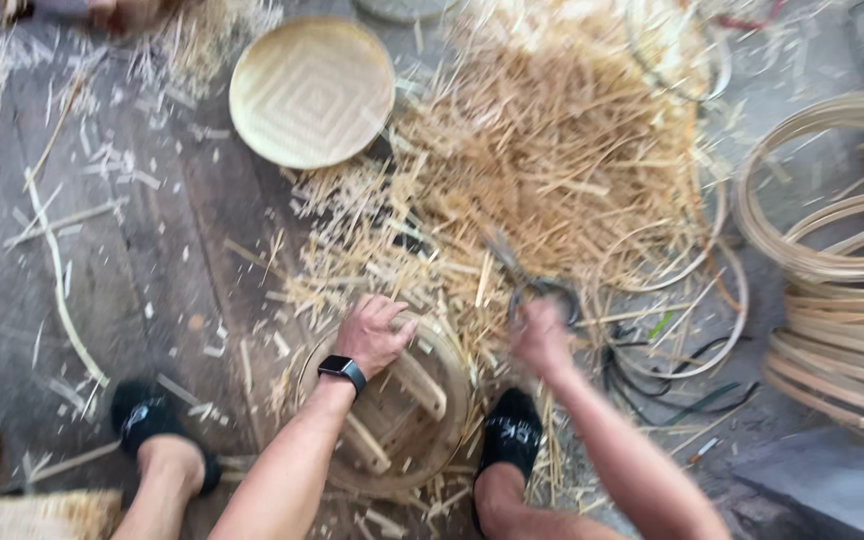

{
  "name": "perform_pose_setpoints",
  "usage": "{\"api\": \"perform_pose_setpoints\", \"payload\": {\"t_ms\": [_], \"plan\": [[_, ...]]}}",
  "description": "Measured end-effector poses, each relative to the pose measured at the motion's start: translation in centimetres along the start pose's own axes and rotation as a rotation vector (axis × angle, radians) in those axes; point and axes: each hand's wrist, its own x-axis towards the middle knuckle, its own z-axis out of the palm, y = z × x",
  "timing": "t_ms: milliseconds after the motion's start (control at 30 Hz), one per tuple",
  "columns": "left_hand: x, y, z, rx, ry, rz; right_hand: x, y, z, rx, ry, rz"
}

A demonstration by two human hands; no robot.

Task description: The person assembles round bamboo trays by placing a circular frame over a square woven mat, pressing it into a wooden mold, and trimming the excess mat with shears. The finished trays are stacked on the floor.

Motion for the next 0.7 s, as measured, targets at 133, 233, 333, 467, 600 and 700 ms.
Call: {"api": "perform_pose_setpoints", "payload": {"t_ms": [133, 233, 333, 467, 600, 700], "plan": [[4.3, -0.1, 1.1, 0.088, -0.269, -0.149, -4.1, -5.6, 2.0, 0.542, -0.405, 0.228], [5.4, 0.5, 1.5, -0.061, -0.483, -0.343, -5.4, -6.8, 1.9, 0.501, -0.366, 0.301], [5.6, 1.2, 1.5, -0.128, -0.532, -0.451, -5.6, -6.2, 1.3, 0.600, -0.425, 0.347], [5.3, 1.7, 1.8, -0.086, -0.463, -0.451, -5.4, -5.6, 1.3, 0.791, -0.460, 0.438], [4.7, 1.4, 2.6, -0.129, -0.352, -0.390, -5.9, -6.2, 1.4, 0.632, -0.408, 0.411], [3.6, -0.6, 1.5, -0.086, -0.275, -0.388, -6.6, -6.3, 1.1, 0.563, -0.325, 0.289]]}}
